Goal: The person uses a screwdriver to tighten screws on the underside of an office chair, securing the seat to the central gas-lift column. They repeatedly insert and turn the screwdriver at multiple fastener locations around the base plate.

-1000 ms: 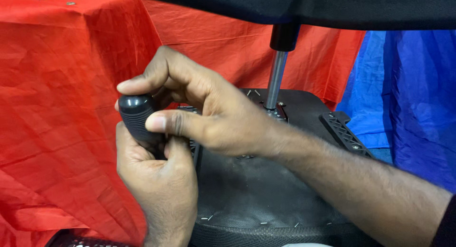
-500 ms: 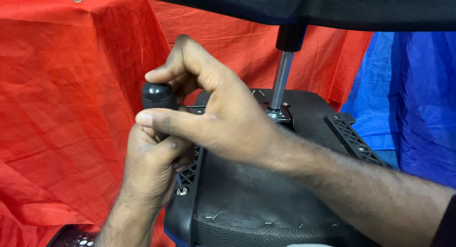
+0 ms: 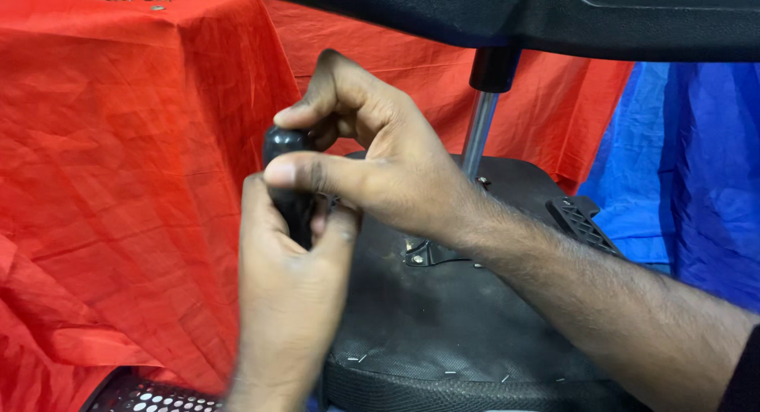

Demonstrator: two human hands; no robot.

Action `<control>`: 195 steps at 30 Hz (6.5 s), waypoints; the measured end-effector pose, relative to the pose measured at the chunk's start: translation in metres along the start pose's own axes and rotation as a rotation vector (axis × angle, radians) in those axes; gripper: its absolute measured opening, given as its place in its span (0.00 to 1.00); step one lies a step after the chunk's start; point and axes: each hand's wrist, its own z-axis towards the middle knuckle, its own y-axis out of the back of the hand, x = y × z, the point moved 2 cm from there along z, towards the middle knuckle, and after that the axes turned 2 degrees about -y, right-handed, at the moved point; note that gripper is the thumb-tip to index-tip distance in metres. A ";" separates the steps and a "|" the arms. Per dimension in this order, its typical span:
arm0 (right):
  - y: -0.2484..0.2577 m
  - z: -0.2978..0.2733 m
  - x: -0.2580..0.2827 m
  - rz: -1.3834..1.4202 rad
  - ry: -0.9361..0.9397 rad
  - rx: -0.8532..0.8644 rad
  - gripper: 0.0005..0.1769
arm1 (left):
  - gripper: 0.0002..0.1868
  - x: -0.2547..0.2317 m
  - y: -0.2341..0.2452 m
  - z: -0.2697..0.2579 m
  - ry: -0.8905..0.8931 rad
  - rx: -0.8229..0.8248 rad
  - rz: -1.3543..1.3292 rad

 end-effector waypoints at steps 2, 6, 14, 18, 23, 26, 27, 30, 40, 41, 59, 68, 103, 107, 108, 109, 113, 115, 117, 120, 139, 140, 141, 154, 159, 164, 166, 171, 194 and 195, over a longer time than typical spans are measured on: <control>-0.005 -0.002 0.002 -0.025 0.013 -0.010 0.14 | 0.08 -0.001 -0.002 -0.003 0.049 -0.025 -0.108; -0.010 -0.006 0.011 0.010 0.019 0.013 0.13 | 0.03 -0.003 0.000 -0.004 0.036 -0.046 -0.073; 0.002 -0.013 0.016 0.326 -0.063 0.186 0.11 | 0.07 0.002 0.009 -0.001 0.127 0.108 -0.265; 0.001 -0.014 0.018 0.234 -0.023 0.113 0.12 | 0.11 0.001 0.005 -0.004 0.273 0.238 -0.389; -0.008 -0.016 0.021 0.020 -0.038 -0.016 0.14 | 0.06 -0.006 0.000 -0.010 -0.063 -0.055 -0.040; -0.009 -0.015 0.024 -0.056 -0.010 -0.041 0.16 | 0.09 -0.004 -0.004 -0.011 -0.076 -0.104 -0.023; -0.009 -0.014 0.025 -0.017 -0.010 -0.026 0.16 | 0.09 -0.002 -0.004 -0.010 -0.047 -0.100 -0.028; -0.005 -0.011 0.023 0.191 -0.058 0.050 0.15 | 0.05 0.003 -0.003 -0.005 -0.006 -0.058 -0.122; 0.010 -0.009 -0.003 0.144 -0.069 0.018 0.16 | 0.02 0.029 0.000 0.006 0.262 0.355 -0.588; 0.009 -0.009 -0.004 0.161 -0.080 0.011 0.17 | 0.02 0.031 0.000 0.005 0.217 0.268 -0.439; 0.010 -0.014 0.007 0.039 -0.068 0.038 0.16 | 0.05 0.004 -0.004 0.004 0.168 0.249 -0.305; 0.002 -0.013 0.024 -0.043 -0.012 0.074 0.23 | 0.08 -0.006 0.004 0.006 0.119 0.193 -0.207; 0.231 -0.116 -0.135 -0.649 -1.137 -0.334 0.14 | 0.17 0.139 -0.160 0.153 -0.137 0.607 0.596; 0.229 -0.115 -0.183 -0.784 -0.964 -0.057 0.18 | 0.28 0.185 -0.200 0.173 -0.041 0.945 0.902; 0.227 -0.118 -0.193 -0.781 -0.935 -0.002 0.18 | 0.30 0.196 -0.209 0.175 -0.024 1.025 0.972; 0.227 -0.121 -0.198 -0.781 -0.867 0.018 0.18 | 0.28 0.205 -0.218 0.177 -0.006 1.067 0.978; 0.221 -0.129 -0.197 -0.759 -0.796 0.060 0.21 | 0.22 0.228 -0.248 0.176 -0.019 1.202 0.990; 0.217 -0.130 -0.185 -0.741 -0.806 0.057 0.21 | 0.21 0.233 -0.257 0.173 -0.052 1.190 0.999; 0.208 -0.120 -0.175 -0.720 -0.753 0.057 0.19 | 0.19 0.235 -0.253 0.174 -0.062 1.111 1.025; 0.198 -0.111 -0.166 -0.554 -0.793 0.015 0.18 | 0.15 0.238 -0.242 0.174 -0.103 1.081 1.020; 0.206 -0.094 -0.191 -0.697 -0.762 -0.023 0.20 | 0.14 0.265 -0.234 0.200 -0.069 0.892 0.981; 0.207 -0.096 -0.191 -0.720 -0.752 -0.018 0.20 | 0.15 0.271 -0.234 0.198 -0.050 0.906 0.990; 0.207 -0.098 -0.190 -0.744 -0.741 -0.013 0.21 | 0.16 0.276 -0.235 0.197 -0.032 0.919 0.998; 0.200 -0.097 -0.177 -0.698 -0.717 -0.044 0.20 | 0.09 0.236 -0.222 0.210 -0.098 0.712 0.871; 0.210 -0.094 -0.192 -0.618 -0.694 -0.029 0.18 | 0.09 0.219 -0.206 0.229 -0.040 0.637 0.689; 0.221 -0.088 -0.211 -0.692 -0.738 -0.017 0.21 | 0.09 0.200 -0.188 0.233 -0.141 0.577 0.518; 0.223 -0.084 -0.209 -0.726 -0.766 -0.032 0.22 | 0.08 0.189 -0.173 0.229 -0.139 0.568 0.496; 0.238 -0.092 -0.191 -0.752 -0.850 -0.108 0.20 | 0.04 0.178 -0.150 0.197 0.113 0.694 0.556; 0.161 -0.104 -0.103 -0.587 -1.108 0.237 0.18 | 0.03 0.145 -0.170 0.100 0.036 1.066 0.235; 0.161 -0.102 -0.107 -0.564 -1.107 0.248 0.19 | 0.03 0.146 -0.170 0.104 0.064 1.058 0.239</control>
